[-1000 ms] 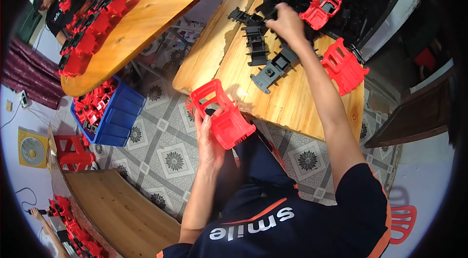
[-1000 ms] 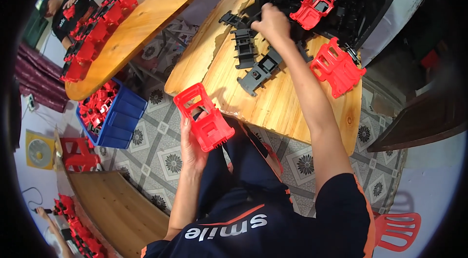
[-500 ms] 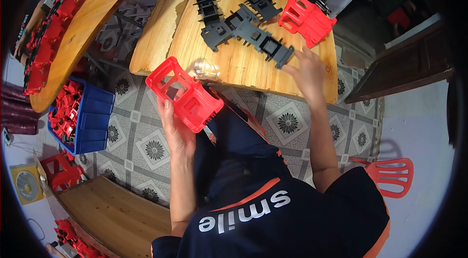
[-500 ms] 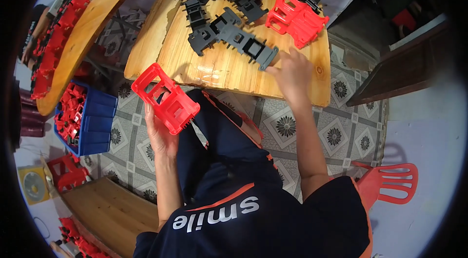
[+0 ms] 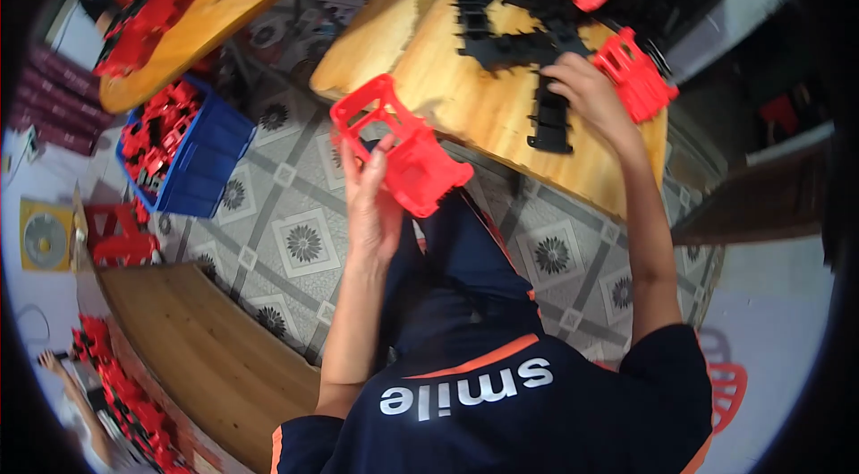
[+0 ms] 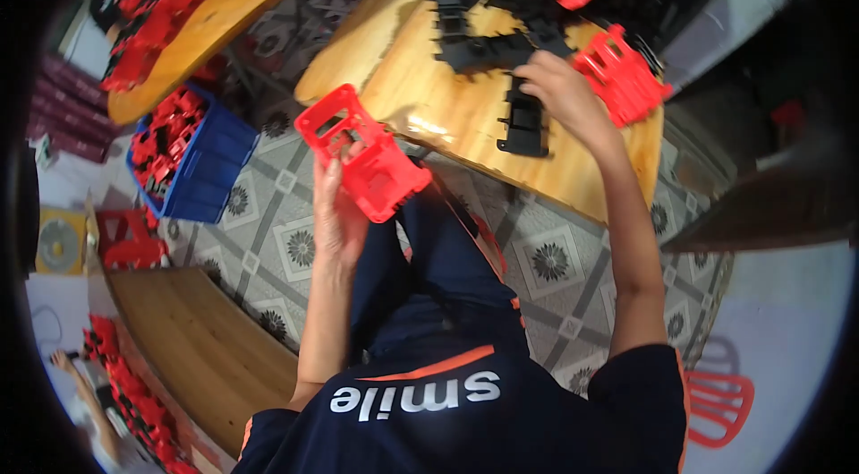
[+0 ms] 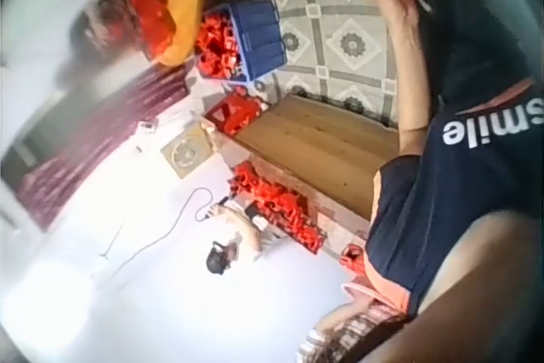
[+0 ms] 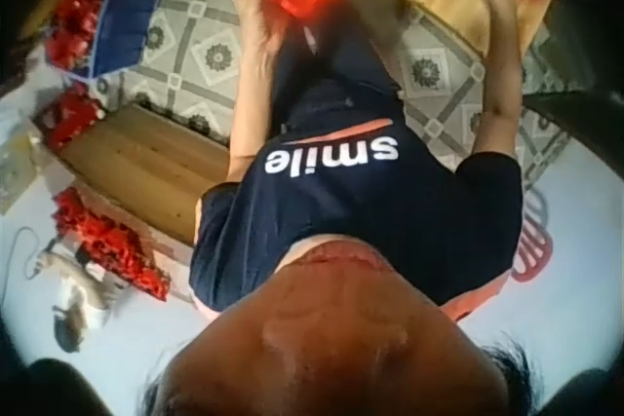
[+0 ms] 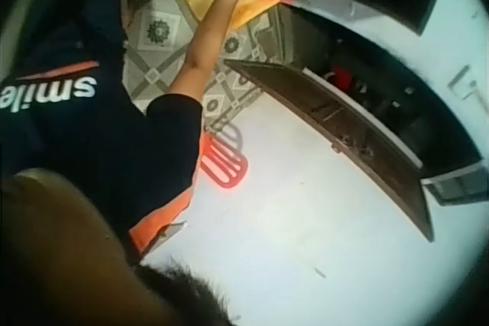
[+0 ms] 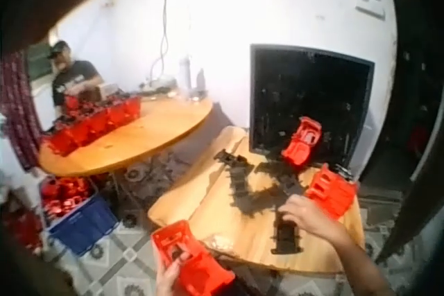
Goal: The person assembles black plastic chassis onto red toy car bodies by hand.
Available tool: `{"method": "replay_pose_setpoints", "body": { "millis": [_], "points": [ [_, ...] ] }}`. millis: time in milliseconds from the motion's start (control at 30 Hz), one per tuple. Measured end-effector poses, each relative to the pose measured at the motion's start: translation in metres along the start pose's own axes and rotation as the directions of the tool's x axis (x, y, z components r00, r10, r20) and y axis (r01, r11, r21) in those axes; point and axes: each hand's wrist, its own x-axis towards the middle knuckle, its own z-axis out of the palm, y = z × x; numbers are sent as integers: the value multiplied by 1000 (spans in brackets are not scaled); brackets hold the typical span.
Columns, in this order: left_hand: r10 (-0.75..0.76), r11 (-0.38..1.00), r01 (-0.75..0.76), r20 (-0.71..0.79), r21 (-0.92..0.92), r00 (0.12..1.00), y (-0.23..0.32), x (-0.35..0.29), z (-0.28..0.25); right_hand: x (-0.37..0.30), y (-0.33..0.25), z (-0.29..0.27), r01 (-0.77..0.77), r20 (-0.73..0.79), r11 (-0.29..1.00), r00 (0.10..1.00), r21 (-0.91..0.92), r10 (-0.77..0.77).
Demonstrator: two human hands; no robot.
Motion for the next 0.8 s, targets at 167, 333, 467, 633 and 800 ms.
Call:
{"method": "replay_pose_setpoints", "body": {
  "millis": [167, 333, 467, 633, 800],
  "points": [
    [95, 995, -97, 52, 29, 994, 4, -5, 7, -2, -114, -20, -285, -140, 909, 930, 306, 339],
    [165, 984, -158, 84, -80, 983, -1, -8, -2, 2, -197, 34, -197, -344, 938, 892, 286, 292],
    [191, 981, -188, 80, -46, 978, 3, -14, 0, 6, -211, 58, -125, -388, 954, 893, 273, 228],
    [208, 977, -202, 83, -69, 975, 8, -15, 0, 13, -217, 62, -82, -423, 975, 891, 205, 164],
    [212, 977, -208, 83, -52, 974, 8, -13, -3, 13, -220, 66, -83, -419, 974, 892, 210, 167]
  ]
}}
